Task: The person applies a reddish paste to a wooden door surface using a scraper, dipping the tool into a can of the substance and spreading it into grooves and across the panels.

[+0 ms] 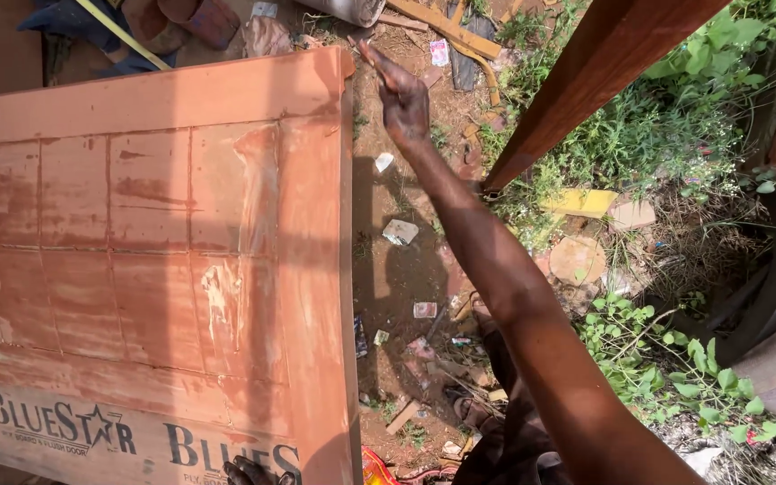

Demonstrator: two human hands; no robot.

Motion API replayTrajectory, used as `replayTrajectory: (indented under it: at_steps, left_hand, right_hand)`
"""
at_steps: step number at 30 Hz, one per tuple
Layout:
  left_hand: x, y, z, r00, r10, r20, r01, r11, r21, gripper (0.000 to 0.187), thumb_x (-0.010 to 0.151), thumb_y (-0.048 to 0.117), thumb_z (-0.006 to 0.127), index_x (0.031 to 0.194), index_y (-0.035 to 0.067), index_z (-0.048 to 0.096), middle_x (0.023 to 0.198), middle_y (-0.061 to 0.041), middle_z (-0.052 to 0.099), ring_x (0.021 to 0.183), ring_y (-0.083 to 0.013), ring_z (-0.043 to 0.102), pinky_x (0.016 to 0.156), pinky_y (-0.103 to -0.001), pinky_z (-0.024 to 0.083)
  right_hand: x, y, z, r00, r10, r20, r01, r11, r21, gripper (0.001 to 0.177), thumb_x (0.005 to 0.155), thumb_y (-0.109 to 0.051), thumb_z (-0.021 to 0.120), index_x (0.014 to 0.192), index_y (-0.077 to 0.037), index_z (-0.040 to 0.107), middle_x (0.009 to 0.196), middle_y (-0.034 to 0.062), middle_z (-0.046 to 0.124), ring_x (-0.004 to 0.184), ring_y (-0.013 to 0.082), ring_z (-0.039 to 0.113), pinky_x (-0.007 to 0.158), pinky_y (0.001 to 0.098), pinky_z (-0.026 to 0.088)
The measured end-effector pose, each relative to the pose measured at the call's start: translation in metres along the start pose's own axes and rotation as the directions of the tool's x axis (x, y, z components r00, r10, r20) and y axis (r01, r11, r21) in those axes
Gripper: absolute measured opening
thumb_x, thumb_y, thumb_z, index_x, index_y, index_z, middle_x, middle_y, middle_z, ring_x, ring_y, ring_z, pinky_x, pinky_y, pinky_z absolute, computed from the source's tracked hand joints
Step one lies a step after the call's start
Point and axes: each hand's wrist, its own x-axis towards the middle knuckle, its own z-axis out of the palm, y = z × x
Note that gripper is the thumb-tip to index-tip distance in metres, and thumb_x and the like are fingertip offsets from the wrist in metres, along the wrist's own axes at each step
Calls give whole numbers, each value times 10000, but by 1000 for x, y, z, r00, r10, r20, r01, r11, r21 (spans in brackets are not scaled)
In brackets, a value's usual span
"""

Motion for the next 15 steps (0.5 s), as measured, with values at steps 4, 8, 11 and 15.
replayTrajectory:
  at_steps: [4, 8, 11, 15]
  left_hand:
    - [5, -17, -9, 1000, 10, 5, -10, 999, 39, 1225, 745, 571, 705, 1570, -96, 92, 1565, -459, 78, 1454, -623, 209, 1183, -608, 314]
    - [2, -23, -5, 1000, 12, 11, -13, 998, 59, 1222, 756, 578, 700, 1576, -96, 94, 1570, -456, 78, 1453, -624, 218, 1185, -605, 320]
    - [5, -23, -3, 999, 42, 7, -43, 996, 76, 1220, 764, 583, 696, 1580, -96, 95, 1573, -455, 78, 1453, -625, 224, 1187, -602, 324]
    - [6, -28, -2, 997, 69, 21, -71, 988, 138, 1218, 774, 590, 691, 1586, -96, 96, 1577, -452, 78, 1452, -626, 233, 1189, -599, 330]
  right_hand:
    - [23, 35, 1, 988, -146, 44, 134, 971, 198, 534, 857, 82, 538, 1335, -91, 703, 1238, 108, 741, 1092, 170, 704, 1009, 331, 583]
    - [-25, 27, -7, 968, 126, 216, -181, 948, 260, 439, 904, 33, 564, 1277, -123, 735, 1229, 72, 768, 894, 161, 675, 808, 316, 604]
    - [-87, 7, -16, 937, -207, 280, 91, 922, 377, 300, 1055, -58, 617, 1335, -121, 704, 1325, 83, 739, 1226, 228, 713, 1129, 358, 549]
    - [-182, -25, -22, 941, -145, 306, 16, 922, 386, 663, 966, -601, 443, 1399, -154, 672, 1440, 109, 670, 1389, 252, 612, 1231, 469, 446]
